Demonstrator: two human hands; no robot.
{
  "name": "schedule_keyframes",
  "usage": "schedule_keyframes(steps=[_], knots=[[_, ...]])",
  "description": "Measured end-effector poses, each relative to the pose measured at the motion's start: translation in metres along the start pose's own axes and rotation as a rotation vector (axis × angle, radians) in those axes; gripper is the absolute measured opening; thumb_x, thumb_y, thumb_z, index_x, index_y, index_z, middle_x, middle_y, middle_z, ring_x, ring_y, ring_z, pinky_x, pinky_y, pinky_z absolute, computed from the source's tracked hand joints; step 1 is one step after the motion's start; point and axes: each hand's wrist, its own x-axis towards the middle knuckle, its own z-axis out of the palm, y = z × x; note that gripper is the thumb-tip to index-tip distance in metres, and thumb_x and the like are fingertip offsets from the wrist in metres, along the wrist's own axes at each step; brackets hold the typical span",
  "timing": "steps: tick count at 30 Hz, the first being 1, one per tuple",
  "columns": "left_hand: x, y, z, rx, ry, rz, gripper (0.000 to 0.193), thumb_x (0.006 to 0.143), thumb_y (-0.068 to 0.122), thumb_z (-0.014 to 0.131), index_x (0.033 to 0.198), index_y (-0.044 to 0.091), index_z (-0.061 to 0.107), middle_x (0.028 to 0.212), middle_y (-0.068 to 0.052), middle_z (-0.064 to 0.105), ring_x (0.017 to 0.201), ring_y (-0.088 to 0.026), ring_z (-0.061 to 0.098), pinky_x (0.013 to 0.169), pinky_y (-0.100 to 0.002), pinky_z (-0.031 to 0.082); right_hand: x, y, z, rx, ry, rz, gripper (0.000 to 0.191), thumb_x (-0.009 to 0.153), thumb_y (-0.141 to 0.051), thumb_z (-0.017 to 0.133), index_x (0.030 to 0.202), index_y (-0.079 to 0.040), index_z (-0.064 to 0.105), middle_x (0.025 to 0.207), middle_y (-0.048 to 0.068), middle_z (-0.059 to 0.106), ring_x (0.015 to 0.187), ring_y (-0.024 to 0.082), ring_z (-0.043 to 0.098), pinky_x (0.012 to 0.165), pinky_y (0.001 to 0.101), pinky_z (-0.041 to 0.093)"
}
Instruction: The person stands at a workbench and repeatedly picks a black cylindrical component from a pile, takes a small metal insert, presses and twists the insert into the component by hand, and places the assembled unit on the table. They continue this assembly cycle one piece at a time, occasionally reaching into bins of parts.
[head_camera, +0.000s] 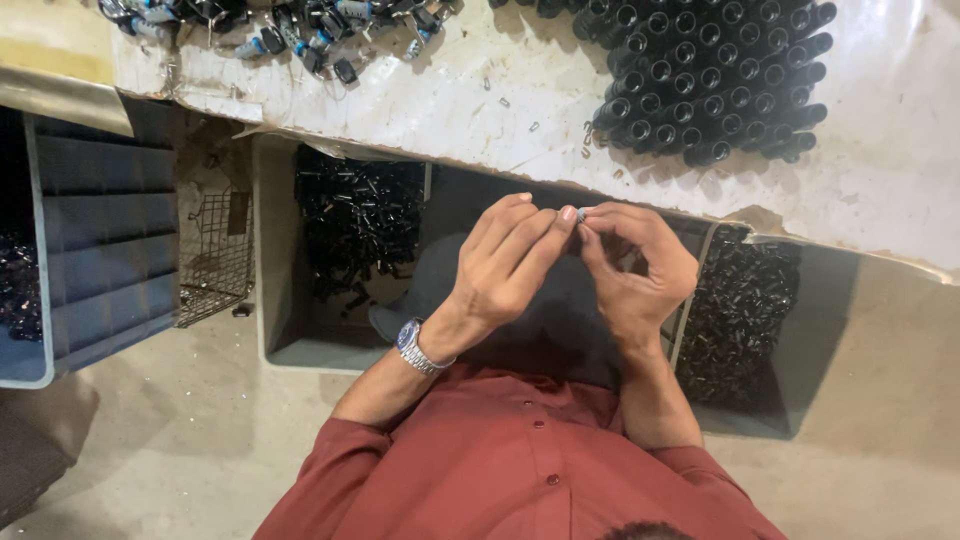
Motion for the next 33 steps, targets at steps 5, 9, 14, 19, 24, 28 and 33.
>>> schedule_keyframes(steps=[5, 9, 14, 19, 24, 28, 33], knots=[[0.005, -0.001, -0.004, 0.033, -0.050, 0.107, 0.029, 0.091, -0.003, 0.073, 0.119, -0.008, 0.068, 0.110, -0.015, 0.068, 0.101, -0.028, 0.068, 0.103, -0.045, 0.057, 0.004, 0.013, -0.006, 0.321, -0.067, 0.315, 0.023, 0.093, 0.009, 0.077, 0.111, -0.005, 0.071, 0.099, 0.008, 0.073, 0.081, 0.006, 0.064, 0.066, 0.0183, 0.048], [0.011, -0.011, 0.000, 0.000, -0.182, 0.232, 0.031, 0.092, -0.001, 0.073, 0.121, -0.007, 0.066, 0.111, -0.014, 0.067, 0.103, -0.028, 0.067, 0.106, -0.046, 0.057, 0.009, 0.036, -0.019, 0.665, -0.096, 0.814, 0.020, 0.094, -0.002, 0.070, 0.114, -0.002, 0.069, 0.089, 0.007, 0.071, 0.068, 0.007, 0.064, 0.050, 0.0177, 0.044], [0.030, -0.037, 0.026, -0.134, -0.221, 0.138, 0.043, 0.086, 0.030, 0.080, 0.117, 0.003, 0.070, 0.098, -0.009, 0.067, 0.094, -0.029, 0.065, 0.095, -0.043, 0.052, -0.001, 0.049, -0.041, 0.574, -0.098, 0.475, 0.020, 0.107, -0.011, 0.067, 0.119, 0.004, 0.062, 0.097, 0.006, 0.064, 0.079, 0.010, 0.054, 0.070, 0.0220, 0.042], [0.055, -0.060, 0.072, -0.152, -0.198, -0.259, 0.040, 0.090, 0.018, 0.083, 0.126, 0.007, 0.072, 0.108, -0.012, 0.069, 0.097, -0.033, 0.063, 0.090, -0.040, 0.047, -0.006, 0.045, -0.052, 0.534, -0.085, 0.166, 0.029, 0.117, -0.035, 0.053, 0.124, -0.008, 0.045, 0.093, 0.008, 0.069, 0.097, 0.020, 0.065, 0.089, 0.0332, 0.053], [0.049, -0.050, 0.067, -0.307, -0.087, -0.367, 0.032, 0.097, 0.011, 0.079, 0.127, 0.010, 0.067, 0.123, -0.008, 0.069, 0.115, -0.028, 0.068, 0.101, -0.036, 0.054, -0.016, 0.047, -0.051, 0.846, -0.011, 0.438, 0.032, 0.111, -0.029, 0.059, 0.129, -0.007, 0.046, 0.079, 0.003, 0.051, 0.073, 0.012, 0.046, 0.072, 0.0291, 0.045], [0.027, -0.025, 0.044, -0.435, -0.248, -0.386, 0.030, 0.105, 0.001, 0.070, 0.132, 0.010, 0.063, 0.121, -0.008, 0.068, 0.113, -0.023, 0.068, 0.092, -0.031, 0.057, -0.025, 0.054, -0.040, 0.948, -0.028, 0.589, 0.030, 0.104, -0.023, 0.063, 0.126, -0.010, 0.047, 0.077, 0.005, 0.054, 0.063, 0.012, 0.045, 0.057, 0.0269, 0.044], [0.007, -0.020, 0.040, -0.668, -0.432, -0.280, 0.057, 0.099, -0.010, 0.054, 0.153, 0.006, 0.042, 0.127, -0.014, 0.062, 0.113, -0.031, 0.057, 0.106, -0.038, 0.047, -0.017, 0.046, -0.032, 0.824, -0.019, 0.571, 0.014, 0.109, -0.011, 0.063, 0.120, -0.006, 0.055, 0.083, 0.008, 0.060, 0.067, 0.012, 0.051, 0.054, 0.0257, 0.040]])
